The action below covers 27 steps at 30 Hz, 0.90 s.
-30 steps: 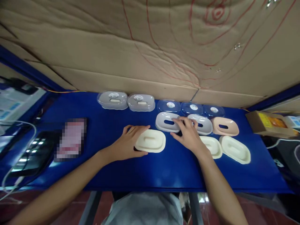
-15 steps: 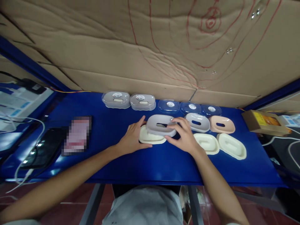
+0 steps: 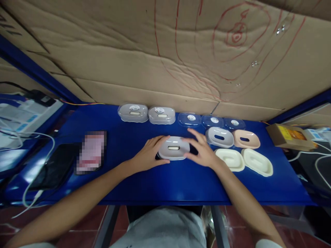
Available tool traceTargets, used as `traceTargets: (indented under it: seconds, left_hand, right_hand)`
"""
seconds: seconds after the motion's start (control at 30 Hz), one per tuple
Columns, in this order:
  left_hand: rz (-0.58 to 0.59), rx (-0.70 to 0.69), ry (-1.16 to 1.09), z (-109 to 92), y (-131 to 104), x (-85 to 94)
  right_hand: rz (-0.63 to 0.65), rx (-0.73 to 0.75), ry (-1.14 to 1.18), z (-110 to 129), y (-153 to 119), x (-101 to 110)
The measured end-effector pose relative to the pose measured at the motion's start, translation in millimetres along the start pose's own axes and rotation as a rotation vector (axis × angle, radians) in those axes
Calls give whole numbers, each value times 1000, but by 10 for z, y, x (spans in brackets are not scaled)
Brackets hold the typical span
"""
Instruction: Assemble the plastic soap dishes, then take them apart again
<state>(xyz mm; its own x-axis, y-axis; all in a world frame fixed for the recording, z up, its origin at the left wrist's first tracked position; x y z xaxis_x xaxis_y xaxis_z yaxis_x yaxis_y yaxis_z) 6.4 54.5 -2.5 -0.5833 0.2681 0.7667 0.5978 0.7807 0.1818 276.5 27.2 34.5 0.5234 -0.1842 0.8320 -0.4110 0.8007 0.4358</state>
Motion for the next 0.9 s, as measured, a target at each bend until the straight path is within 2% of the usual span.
traceTargets:
  seconds: [0.1,0.17,0.23,0.33,0.43,0.57,0.73,0.9]
  left_hand:
    - [14,-13,7,-36,0,44]
    - [24,-27,6,-52,-4,63]
    - [33,-42,5,-58,-11,70]
    - [35,-60,7,-54,-23,63]
    - [34,-70,6,-53,-35,54]
    - [33,-74,4,-70,-44,73]
    - [86,-118,-11,-92,-54,99]
    - [98,-47,-53,1,-36,55]
  right_hand:
    - [-93,-188,-168,-320,274,143]
    - [-62,-274,-309,-477,427,114]
    - [11,-285,-394,-535,506,-4]
    - [44,-236,-413,-468,472,-175]
    - [2,-206,-410,-346,326,-209]
    - [-41,-189,-373,-276,166,-174]
    - [-75,-196,-297,-356,163,-180]
    - [-208,-248,-98,-246,139,43]
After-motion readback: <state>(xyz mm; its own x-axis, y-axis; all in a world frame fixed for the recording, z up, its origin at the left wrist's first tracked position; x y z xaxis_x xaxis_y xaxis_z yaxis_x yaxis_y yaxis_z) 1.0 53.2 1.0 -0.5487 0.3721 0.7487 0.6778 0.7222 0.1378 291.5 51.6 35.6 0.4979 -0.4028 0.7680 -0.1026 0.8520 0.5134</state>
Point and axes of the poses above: each hand's wrist, its own y-axis towards the middle knuckle, its own x-axis out of the back of the hand, z = x × y, the point moved 4 cm from there along y, towards the middle knuckle, and after that the axes turned 7 degrees about -z, right-handed, at the moved point
